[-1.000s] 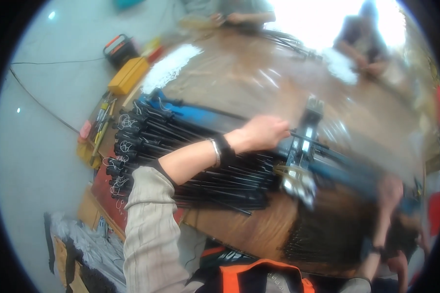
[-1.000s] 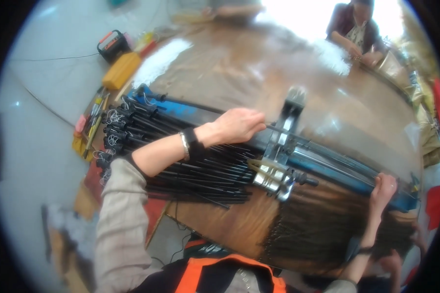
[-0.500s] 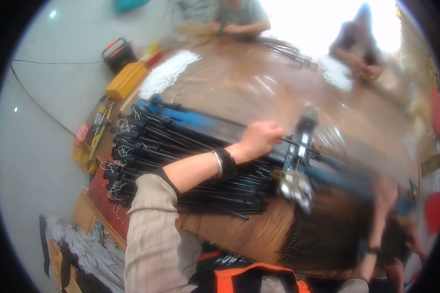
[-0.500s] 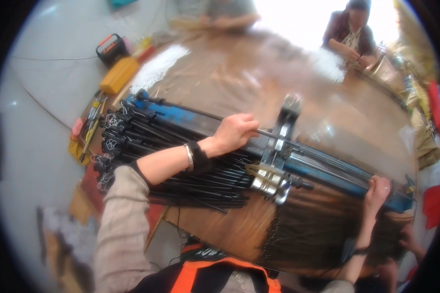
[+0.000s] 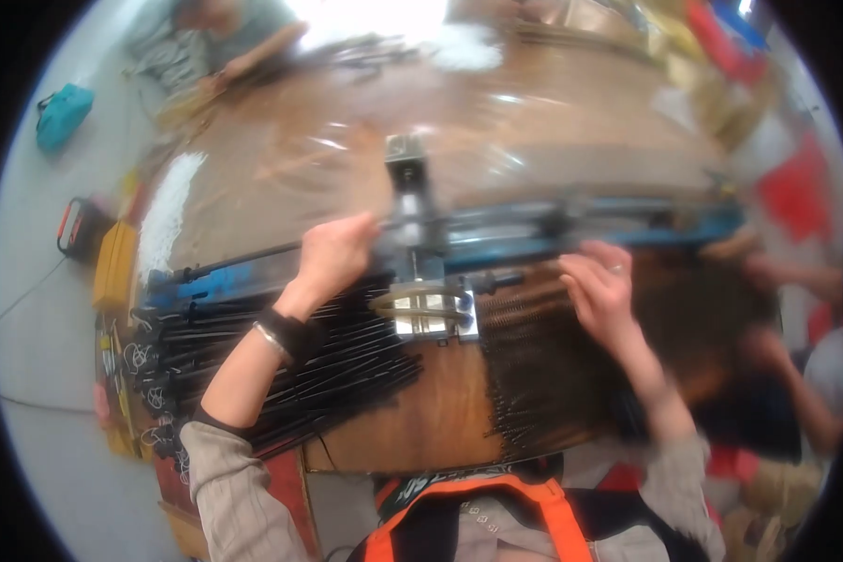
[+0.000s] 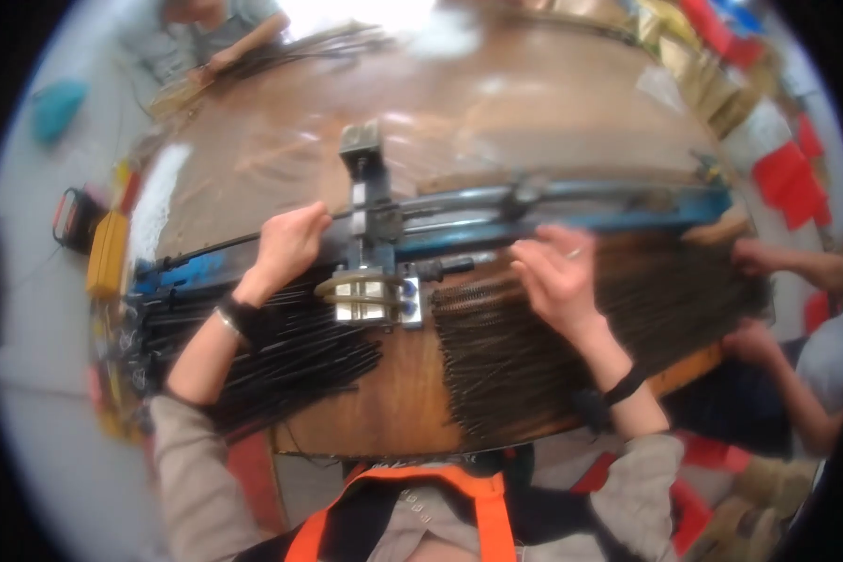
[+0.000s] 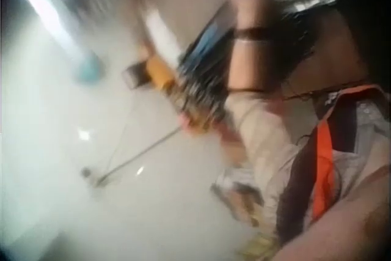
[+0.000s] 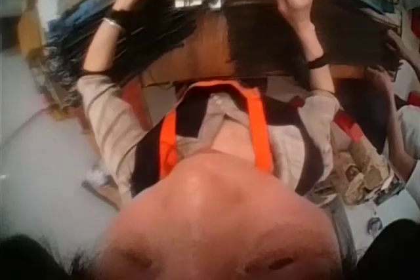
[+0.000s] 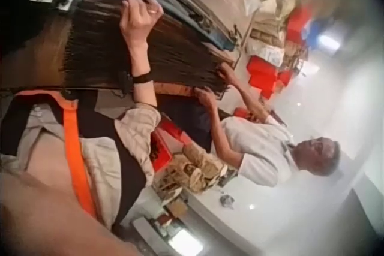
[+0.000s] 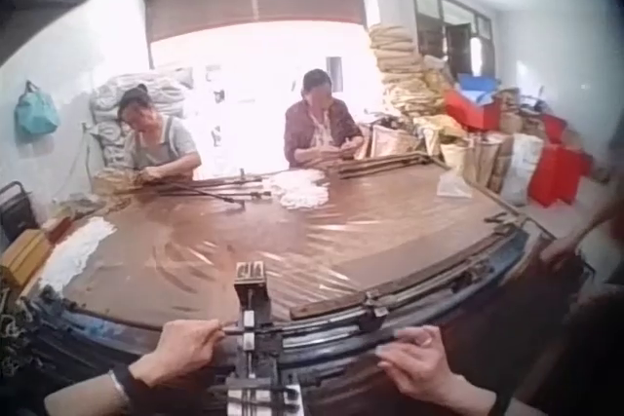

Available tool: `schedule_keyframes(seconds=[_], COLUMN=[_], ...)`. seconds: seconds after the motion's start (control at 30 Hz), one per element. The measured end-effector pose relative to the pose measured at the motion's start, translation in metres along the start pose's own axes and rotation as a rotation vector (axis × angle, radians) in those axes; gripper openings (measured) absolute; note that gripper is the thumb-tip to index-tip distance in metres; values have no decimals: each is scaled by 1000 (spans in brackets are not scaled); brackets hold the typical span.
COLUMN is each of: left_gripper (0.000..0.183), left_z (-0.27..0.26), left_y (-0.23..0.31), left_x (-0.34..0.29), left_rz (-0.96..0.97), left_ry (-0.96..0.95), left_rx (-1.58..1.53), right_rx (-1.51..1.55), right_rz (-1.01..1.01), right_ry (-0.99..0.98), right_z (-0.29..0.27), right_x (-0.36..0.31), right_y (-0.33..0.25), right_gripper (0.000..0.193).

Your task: Aligning and cutting bundles of thin black metal rods using a manual cutting apparatus on a workbench.

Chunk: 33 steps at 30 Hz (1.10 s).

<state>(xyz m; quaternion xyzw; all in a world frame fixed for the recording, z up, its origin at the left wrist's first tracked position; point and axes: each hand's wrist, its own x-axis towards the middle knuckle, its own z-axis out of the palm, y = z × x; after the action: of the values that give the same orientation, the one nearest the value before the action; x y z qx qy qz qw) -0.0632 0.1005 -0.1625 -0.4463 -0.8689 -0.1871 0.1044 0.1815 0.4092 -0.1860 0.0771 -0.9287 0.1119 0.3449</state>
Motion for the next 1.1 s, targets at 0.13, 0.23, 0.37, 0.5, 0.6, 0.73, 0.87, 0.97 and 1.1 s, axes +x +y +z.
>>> schedule_keyframes(seconds=[0.13, 0.23, 0.37, 0.5, 0.6, 0.73, 0.87, 0.97, 1.1], left_gripper=[13, 12, 10, 10, 8, 4, 5, 4, 5], left_z=[1, -2, -5, -2, 6, 5, -15, 3, 4], left_y=[4, 5, 13, 15, 12, -12, -87, -119, -129], left_x=[8, 6, -2, -9, -5, -2, 14, -8, -30], left_rz=[-24, -13, 15, 86, 144, 329, 414, 215, -2], left_ry=[-50, -24, 23, 69, 162, 228, 264, 125, 171], left_rx=[29, 1, 18, 6, 57, 44, 175, 214, 259], right_rx=[77, 124, 358, 597, 702, 202, 158, 185, 303], right_rz=[86, 62, 14, 204, 286, 104, 20, -62, 12], right_ry=[-19, -9, -50, -206, -192, -420, -459, -524, -520], right_z=[4, 11, 34, 42, 47, 43, 33, 40, 49], right_x=[-5, 11, 18, 12, 6, -3, -11, -14, -8], right_y=[-11, -22, -31, -39, -32, -38, -44, -41, -47], right_gripper=[24, 27, 28, 26, 27, 33, 34, 28, 19])
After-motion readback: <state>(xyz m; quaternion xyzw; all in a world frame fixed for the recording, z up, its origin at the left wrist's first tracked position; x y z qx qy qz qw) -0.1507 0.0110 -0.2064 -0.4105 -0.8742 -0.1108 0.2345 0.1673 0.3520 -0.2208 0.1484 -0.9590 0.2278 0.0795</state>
